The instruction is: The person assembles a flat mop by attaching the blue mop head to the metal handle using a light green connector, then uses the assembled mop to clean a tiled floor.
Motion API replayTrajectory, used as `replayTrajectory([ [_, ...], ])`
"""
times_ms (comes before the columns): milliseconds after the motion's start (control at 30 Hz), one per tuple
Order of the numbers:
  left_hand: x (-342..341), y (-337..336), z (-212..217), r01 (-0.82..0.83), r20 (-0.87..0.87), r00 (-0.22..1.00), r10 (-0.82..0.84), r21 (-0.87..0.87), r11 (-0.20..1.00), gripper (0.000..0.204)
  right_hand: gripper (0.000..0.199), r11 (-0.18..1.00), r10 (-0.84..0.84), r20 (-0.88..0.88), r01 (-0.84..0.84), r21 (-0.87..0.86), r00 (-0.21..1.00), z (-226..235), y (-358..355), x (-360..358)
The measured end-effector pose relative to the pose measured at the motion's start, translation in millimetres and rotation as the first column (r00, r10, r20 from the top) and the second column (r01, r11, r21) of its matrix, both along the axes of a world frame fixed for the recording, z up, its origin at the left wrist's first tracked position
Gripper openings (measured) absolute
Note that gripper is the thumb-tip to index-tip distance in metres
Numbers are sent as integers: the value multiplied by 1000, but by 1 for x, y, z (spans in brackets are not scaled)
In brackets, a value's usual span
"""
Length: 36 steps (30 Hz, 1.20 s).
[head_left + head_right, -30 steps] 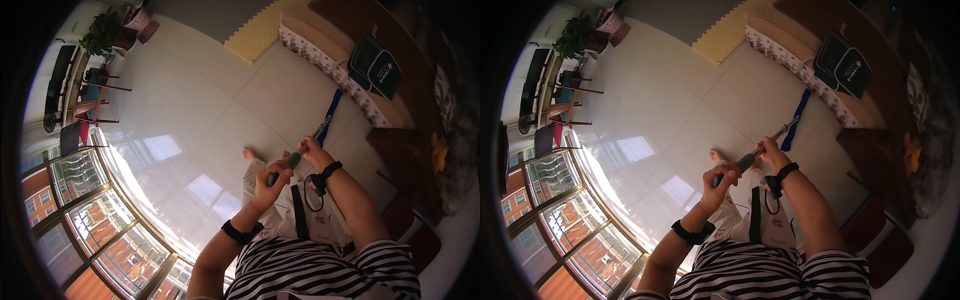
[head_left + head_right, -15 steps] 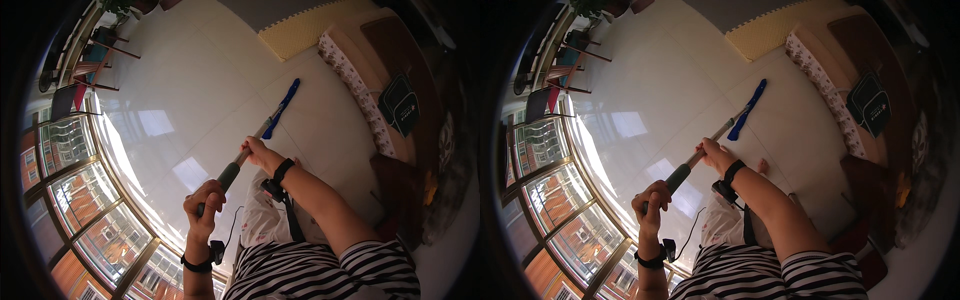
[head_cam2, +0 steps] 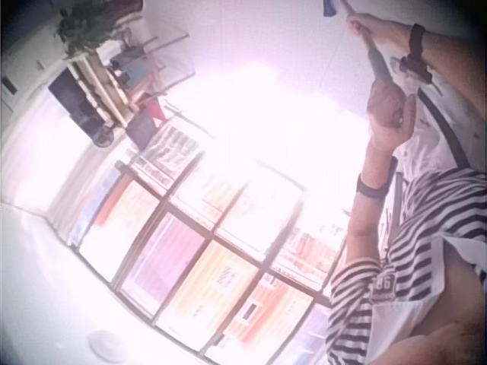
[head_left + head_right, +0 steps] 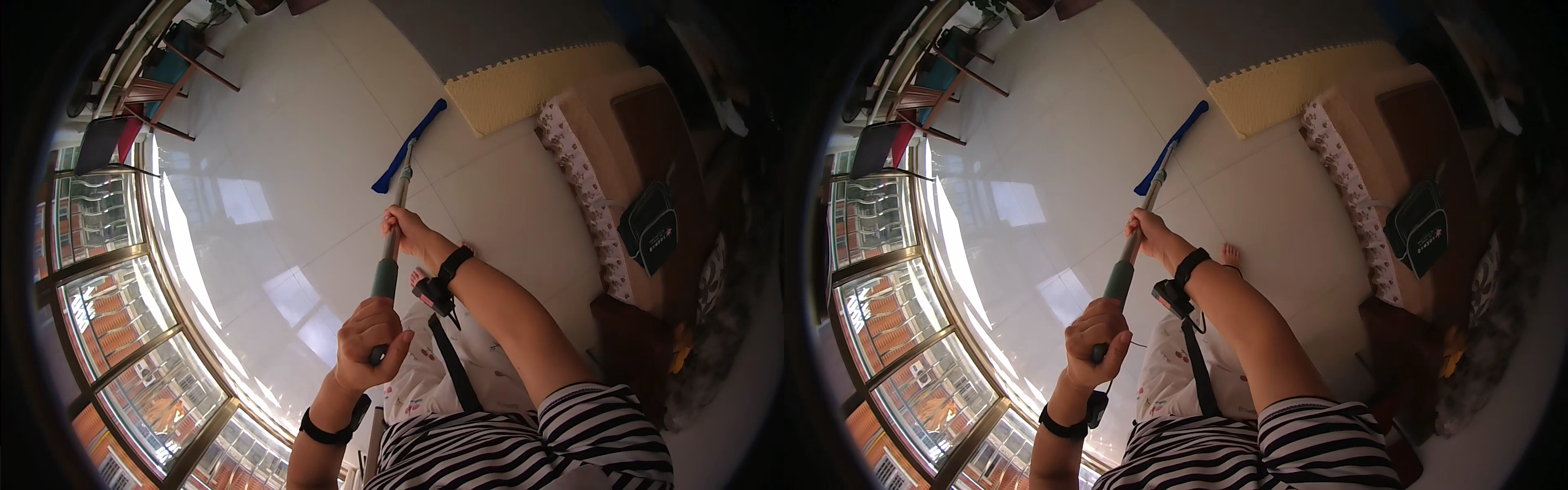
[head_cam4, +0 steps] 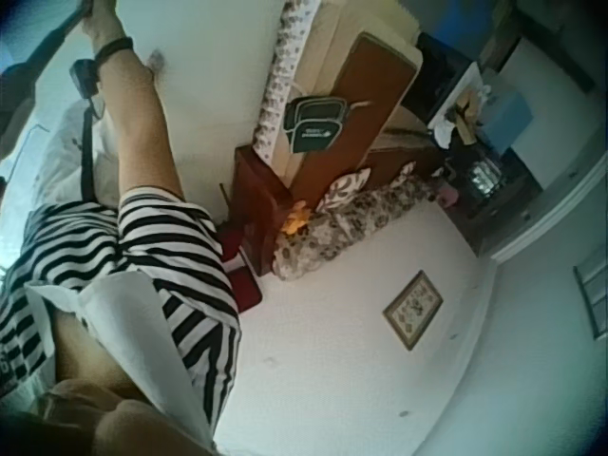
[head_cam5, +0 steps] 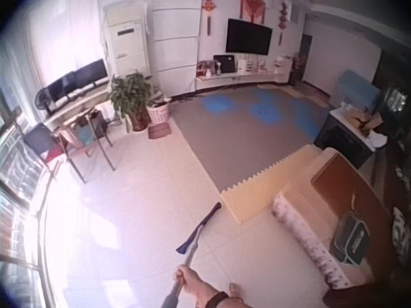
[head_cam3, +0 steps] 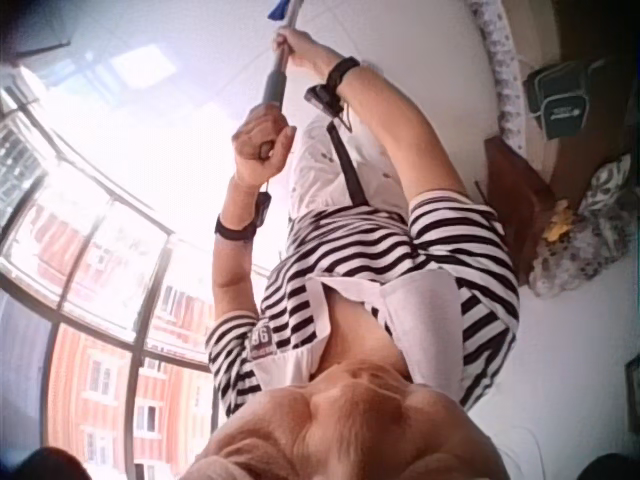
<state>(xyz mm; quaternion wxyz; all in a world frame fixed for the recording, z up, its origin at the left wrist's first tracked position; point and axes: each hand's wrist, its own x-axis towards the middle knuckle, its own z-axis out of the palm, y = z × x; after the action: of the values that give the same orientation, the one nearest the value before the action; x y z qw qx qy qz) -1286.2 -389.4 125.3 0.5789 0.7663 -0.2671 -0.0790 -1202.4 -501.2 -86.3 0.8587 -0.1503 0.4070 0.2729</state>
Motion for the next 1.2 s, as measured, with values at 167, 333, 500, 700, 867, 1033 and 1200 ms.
replayTrajectory([
  [167,3,16,20,67,-97,993,-73,-60,996,19,12,988,-134,-101,141,66,986,6,1,-29],
  [333,38,-1,20,14,-141,990,-23,-63,998,17,15,973,-173,-165,195,126,971,-4,-15,-10],
  [500,108,-22,34,-55,-78,995,55,2,998,21,11,974,-112,-176,143,173,978,-3,-28,60],
  [700,151,-56,19,-60,-30,998,60,25,998,23,14,968,60,-209,-6,251,976,-13,-57,130],
  [867,162,-99,-24,-63,38,998,59,124,990,24,17,957,151,-129,-113,268,980,-52,-86,184],
  [1033,183,-142,-82,-191,90,979,182,107,976,19,17,929,371,29,-370,-26,928,-81,-113,248],
  [1200,166,-121,-33,-391,129,915,382,51,919,20,9,910,402,83,-408,71,912,-33,-97,228],
])
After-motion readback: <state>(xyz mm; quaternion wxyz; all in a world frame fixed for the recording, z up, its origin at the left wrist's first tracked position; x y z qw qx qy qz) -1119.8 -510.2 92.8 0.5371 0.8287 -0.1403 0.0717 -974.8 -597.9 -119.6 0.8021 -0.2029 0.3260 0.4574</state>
